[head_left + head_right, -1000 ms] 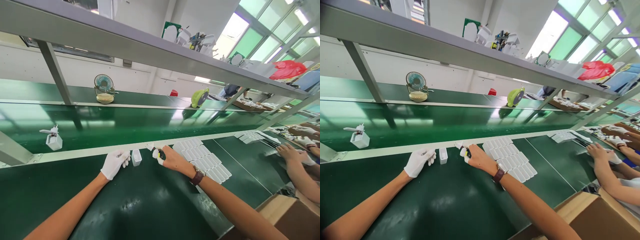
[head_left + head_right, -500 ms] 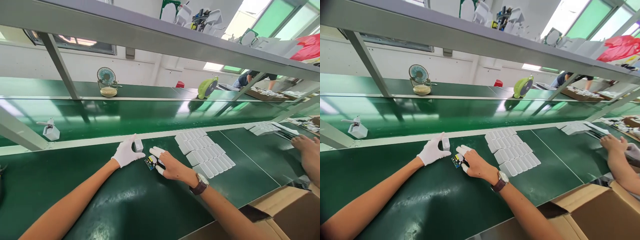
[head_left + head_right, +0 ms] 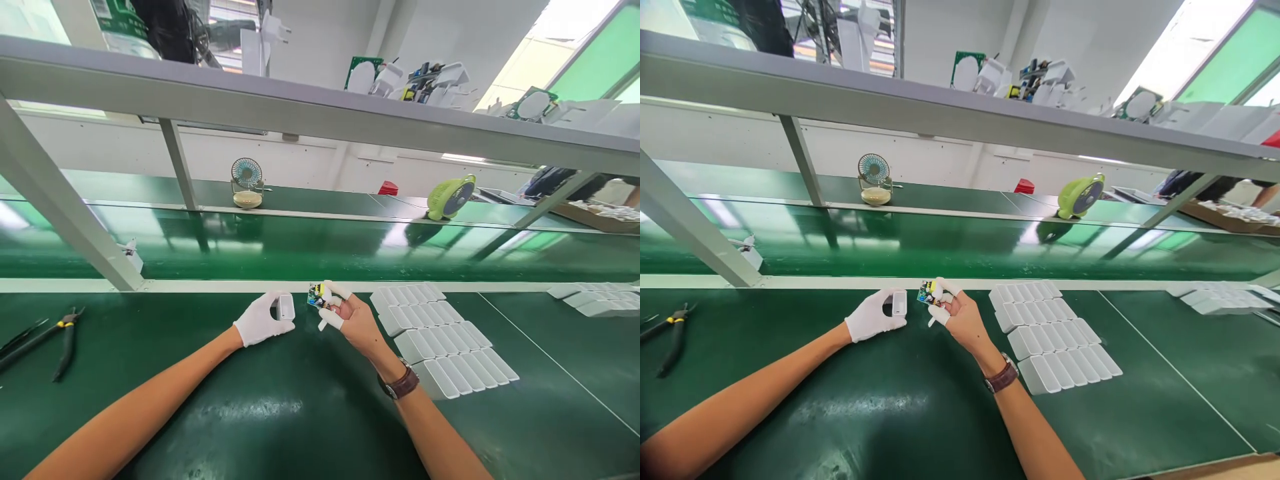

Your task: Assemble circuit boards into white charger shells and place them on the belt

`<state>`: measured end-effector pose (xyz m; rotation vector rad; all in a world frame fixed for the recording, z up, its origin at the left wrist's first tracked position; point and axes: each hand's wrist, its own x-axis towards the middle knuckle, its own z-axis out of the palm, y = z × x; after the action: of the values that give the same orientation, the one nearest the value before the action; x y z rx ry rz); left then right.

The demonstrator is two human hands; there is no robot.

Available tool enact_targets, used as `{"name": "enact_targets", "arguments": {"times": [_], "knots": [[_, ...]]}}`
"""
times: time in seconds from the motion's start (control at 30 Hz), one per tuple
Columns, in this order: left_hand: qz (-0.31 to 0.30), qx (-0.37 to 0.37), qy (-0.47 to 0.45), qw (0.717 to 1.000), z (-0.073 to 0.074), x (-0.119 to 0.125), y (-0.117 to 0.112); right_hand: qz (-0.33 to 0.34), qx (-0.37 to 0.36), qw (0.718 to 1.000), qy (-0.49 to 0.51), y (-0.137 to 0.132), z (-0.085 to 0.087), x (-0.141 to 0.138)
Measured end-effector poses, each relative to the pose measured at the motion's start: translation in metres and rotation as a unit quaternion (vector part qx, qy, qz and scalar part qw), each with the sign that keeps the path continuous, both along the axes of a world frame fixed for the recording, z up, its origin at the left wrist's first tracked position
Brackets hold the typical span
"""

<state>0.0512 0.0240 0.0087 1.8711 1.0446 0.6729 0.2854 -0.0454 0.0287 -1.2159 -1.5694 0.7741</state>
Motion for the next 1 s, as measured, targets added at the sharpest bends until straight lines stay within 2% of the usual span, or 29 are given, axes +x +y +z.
{"name": "enact_targets", "arguments": {"times": [0.1,0.17,0.27,0.33,0.4,0.53,0.67,1.0], "knots": [[-0.006,-0.023,-0.024,0.999,-0.002,-0.014,-0.014,0.011,-0.012,0.998,0.053,-0.001,-0.002,-0.014],[-0.011,-0.027,-0.021,0.999,-0.004,-0.024,-0.024,-0.003,-0.009,1.000,0.026,-0.010,-0.002,-0.022],[-0.018,0.017,-0.019,0.999,-0.009,-0.032,-0.037,-0.032,0.079,0.991,-0.107,-0.026,-0.002,-0.029],[-0.032,0.073,-0.033,0.996,-0.013,-0.033,-0.042,-0.033,0.163,0.970,-0.179,-0.035,-0.001,-0.032],[-0.044,0.123,-0.050,0.990,-0.015,-0.031,-0.044,-0.015,0.206,0.954,-0.218,-0.040,0.000,-0.034],[-0.036,0.165,-0.058,0.984,-0.017,-0.029,-0.042,0.032,0.217,0.940,-0.262,-0.045,0.001,-0.037],[-0.034,0.172,-0.053,0.983,-0.019,-0.030,-0.042,0.025,0.240,0.922,-0.303,-0.044,0.000,-0.040],[-0.032,0.203,-0.039,0.978,-0.027,-0.030,-0.043,0.020,0.184,0.921,-0.342,-0.048,-0.001,-0.046]]}}
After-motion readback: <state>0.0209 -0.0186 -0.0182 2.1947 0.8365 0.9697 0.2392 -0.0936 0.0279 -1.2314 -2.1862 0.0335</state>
